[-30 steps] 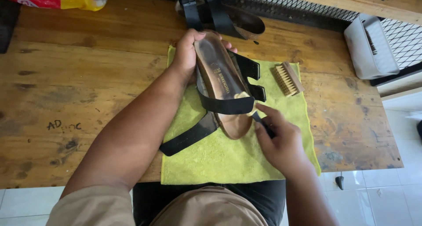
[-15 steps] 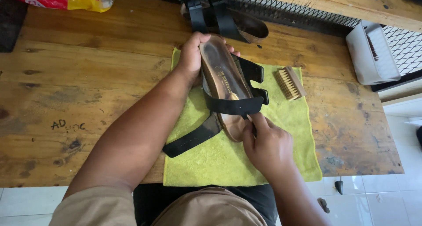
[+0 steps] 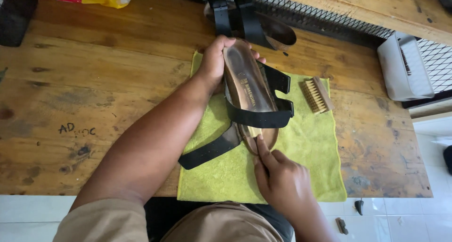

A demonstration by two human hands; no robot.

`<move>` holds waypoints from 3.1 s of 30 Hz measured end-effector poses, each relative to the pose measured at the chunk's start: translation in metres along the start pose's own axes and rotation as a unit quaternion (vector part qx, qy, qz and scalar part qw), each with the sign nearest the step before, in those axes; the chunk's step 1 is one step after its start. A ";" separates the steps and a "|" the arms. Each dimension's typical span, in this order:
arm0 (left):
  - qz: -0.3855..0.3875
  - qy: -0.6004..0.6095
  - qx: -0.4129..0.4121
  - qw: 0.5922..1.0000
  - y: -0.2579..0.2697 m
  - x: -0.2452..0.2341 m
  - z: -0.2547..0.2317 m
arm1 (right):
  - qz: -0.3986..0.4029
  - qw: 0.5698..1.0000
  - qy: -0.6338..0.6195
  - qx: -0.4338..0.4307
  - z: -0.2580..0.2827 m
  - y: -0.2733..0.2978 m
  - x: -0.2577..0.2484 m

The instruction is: Cleaning the footbed and straps of a sandal using a small brush on a workbench.

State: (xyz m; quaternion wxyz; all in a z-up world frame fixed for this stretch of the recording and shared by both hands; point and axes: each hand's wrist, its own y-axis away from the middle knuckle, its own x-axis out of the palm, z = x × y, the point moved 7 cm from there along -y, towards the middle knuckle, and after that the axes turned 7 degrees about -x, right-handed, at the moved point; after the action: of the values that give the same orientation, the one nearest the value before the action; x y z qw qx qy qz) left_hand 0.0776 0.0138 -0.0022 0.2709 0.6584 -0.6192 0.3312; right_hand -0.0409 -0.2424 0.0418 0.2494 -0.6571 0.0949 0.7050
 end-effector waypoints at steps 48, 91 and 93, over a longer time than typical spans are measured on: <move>-0.044 0.131 -0.172 0.975 -0.014 -0.005 0.029 | -0.143 0.872 0.115 -0.454 0.005 -0.161 -0.057; -0.153 0.051 -0.101 0.982 -0.021 -0.030 0.030 | -0.172 0.878 -0.107 -0.433 -0.007 -0.172 -0.015; -0.148 0.068 -0.111 0.980 -0.023 -0.031 0.035 | -0.147 0.860 -0.141 -0.469 -0.003 -0.169 -0.011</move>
State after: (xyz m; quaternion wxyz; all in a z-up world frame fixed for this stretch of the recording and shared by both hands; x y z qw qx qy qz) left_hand 0.1033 0.0084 -0.0466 0.4298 0.6844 -0.5283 0.2602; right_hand 0.0430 -0.1010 0.0847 0.0238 -0.5960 -0.3809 0.7065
